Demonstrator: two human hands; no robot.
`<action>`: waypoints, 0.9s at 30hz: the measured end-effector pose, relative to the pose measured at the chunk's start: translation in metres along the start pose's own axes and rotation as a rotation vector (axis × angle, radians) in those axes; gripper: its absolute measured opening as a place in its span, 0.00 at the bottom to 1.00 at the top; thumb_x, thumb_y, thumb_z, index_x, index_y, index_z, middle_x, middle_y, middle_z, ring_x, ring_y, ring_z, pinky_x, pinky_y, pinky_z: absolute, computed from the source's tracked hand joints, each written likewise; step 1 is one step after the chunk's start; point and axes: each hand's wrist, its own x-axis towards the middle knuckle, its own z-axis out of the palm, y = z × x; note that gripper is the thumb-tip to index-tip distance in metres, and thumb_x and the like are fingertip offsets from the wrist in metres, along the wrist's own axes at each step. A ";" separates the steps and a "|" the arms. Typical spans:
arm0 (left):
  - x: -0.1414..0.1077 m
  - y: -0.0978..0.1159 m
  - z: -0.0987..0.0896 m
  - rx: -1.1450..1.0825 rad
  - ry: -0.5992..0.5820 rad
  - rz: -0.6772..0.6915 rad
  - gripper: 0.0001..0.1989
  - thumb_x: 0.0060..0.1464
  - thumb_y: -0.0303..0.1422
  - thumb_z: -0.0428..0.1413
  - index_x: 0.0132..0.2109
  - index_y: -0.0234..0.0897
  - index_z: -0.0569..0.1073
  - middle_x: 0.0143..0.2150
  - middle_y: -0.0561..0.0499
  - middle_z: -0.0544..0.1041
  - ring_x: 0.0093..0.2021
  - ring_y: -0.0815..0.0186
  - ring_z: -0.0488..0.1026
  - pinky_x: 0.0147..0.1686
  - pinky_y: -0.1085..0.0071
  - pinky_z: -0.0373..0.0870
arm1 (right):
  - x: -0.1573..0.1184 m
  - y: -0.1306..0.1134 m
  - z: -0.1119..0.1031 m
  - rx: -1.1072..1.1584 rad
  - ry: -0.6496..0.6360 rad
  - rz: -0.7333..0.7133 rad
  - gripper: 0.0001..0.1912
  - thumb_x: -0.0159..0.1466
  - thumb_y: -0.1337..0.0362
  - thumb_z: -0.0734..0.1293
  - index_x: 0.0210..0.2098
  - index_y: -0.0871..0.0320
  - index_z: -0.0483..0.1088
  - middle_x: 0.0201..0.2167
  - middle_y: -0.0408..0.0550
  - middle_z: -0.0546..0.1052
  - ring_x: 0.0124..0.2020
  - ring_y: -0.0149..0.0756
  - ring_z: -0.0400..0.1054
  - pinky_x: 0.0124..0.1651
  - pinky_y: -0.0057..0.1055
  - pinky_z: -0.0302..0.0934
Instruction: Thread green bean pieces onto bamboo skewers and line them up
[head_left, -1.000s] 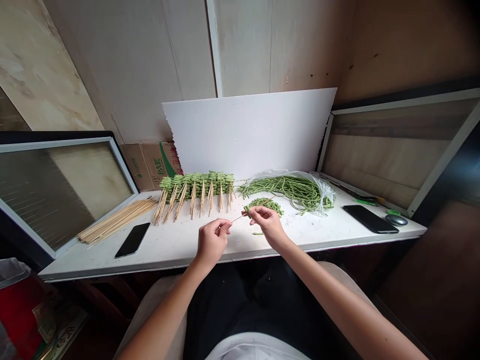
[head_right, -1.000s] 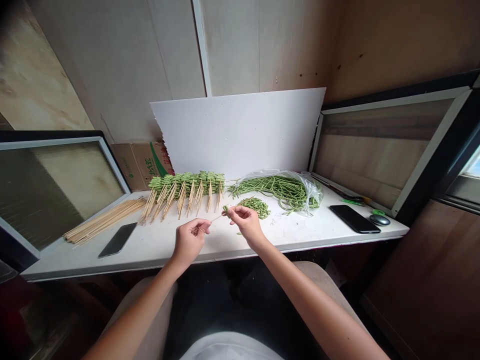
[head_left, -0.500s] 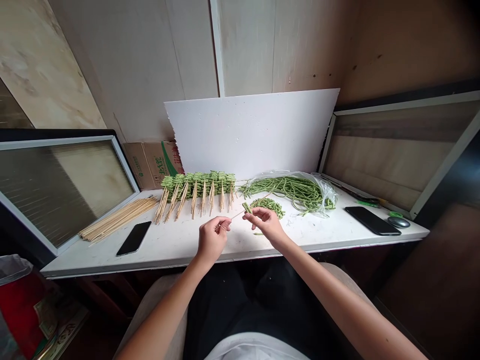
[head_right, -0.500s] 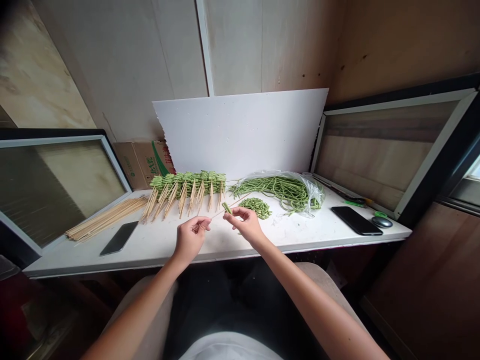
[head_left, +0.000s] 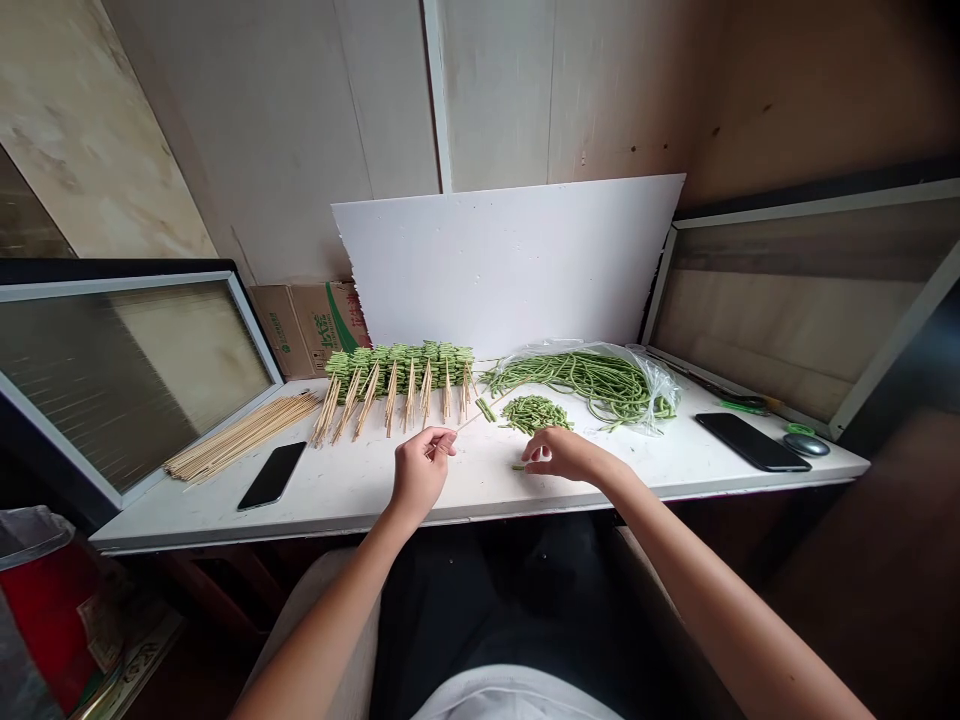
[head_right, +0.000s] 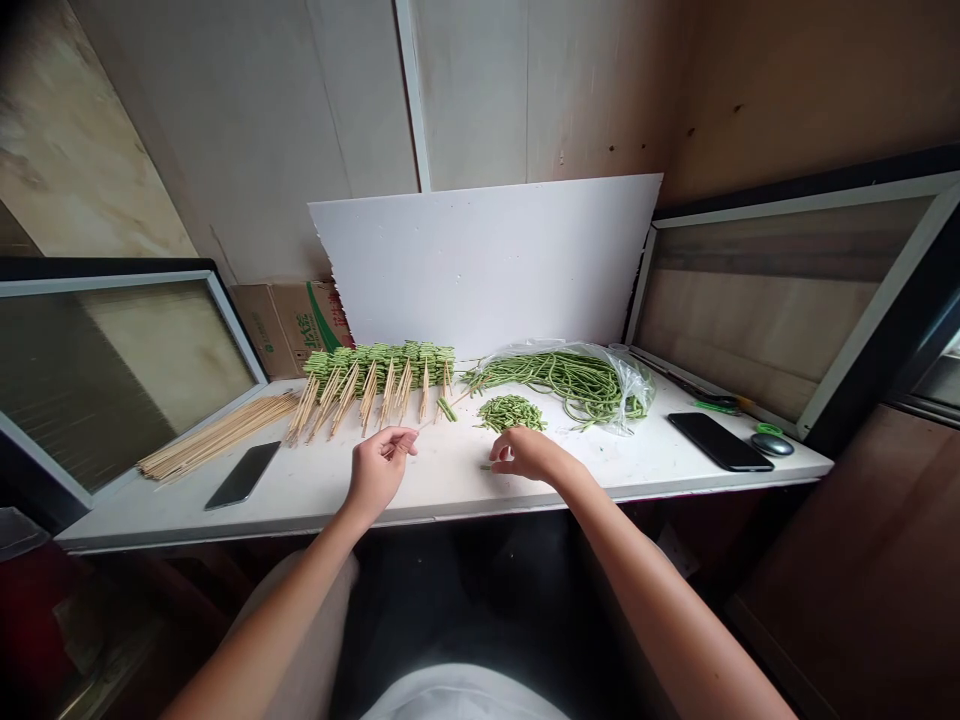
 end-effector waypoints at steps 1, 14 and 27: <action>-0.001 0.001 0.000 -0.002 -0.006 0.000 0.14 0.66 0.41 0.58 0.41 0.35 0.80 0.30 0.47 0.82 0.33 0.61 0.82 0.35 0.69 0.75 | 0.001 0.003 0.002 0.000 -0.030 0.005 0.07 0.60 0.56 0.76 0.36 0.51 0.85 0.36 0.51 0.84 0.34 0.45 0.77 0.35 0.35 0.66; -0.004 0.007 0.002 -0.002 0.019 0.130 0.10 0.66 0.38 0.60 0.41 0.37 0.81 0.34 0.47 0.83 0.35 0.62 0.81 0.36 0.70 0.75 | 0.003 -0.006 0.015 -0.137 0.037 -0.001 0.03 0.61 0.64 0.74 0.34 0.53 0.83 0.36 0.53 0.83 0.44 0.50 0.76 0.45 0.38 0.68; -0.004 0.009 0.002 -0.002 0.021 0.123 0.10 0.66 0.39 0.59 0.41 0.37 0.81 0.33 0.47 0.83 0.35 0.62 0.81 0.36 0.69 0.75 | 0.004 -0.009 -0.016 0.268 0.402 -0.034 0.18 0.66 0.49 0.72 0.46 0.55 0.82 0.40 0.53 0.84 0.37 0.43 0.77 0.37 0.37 0.70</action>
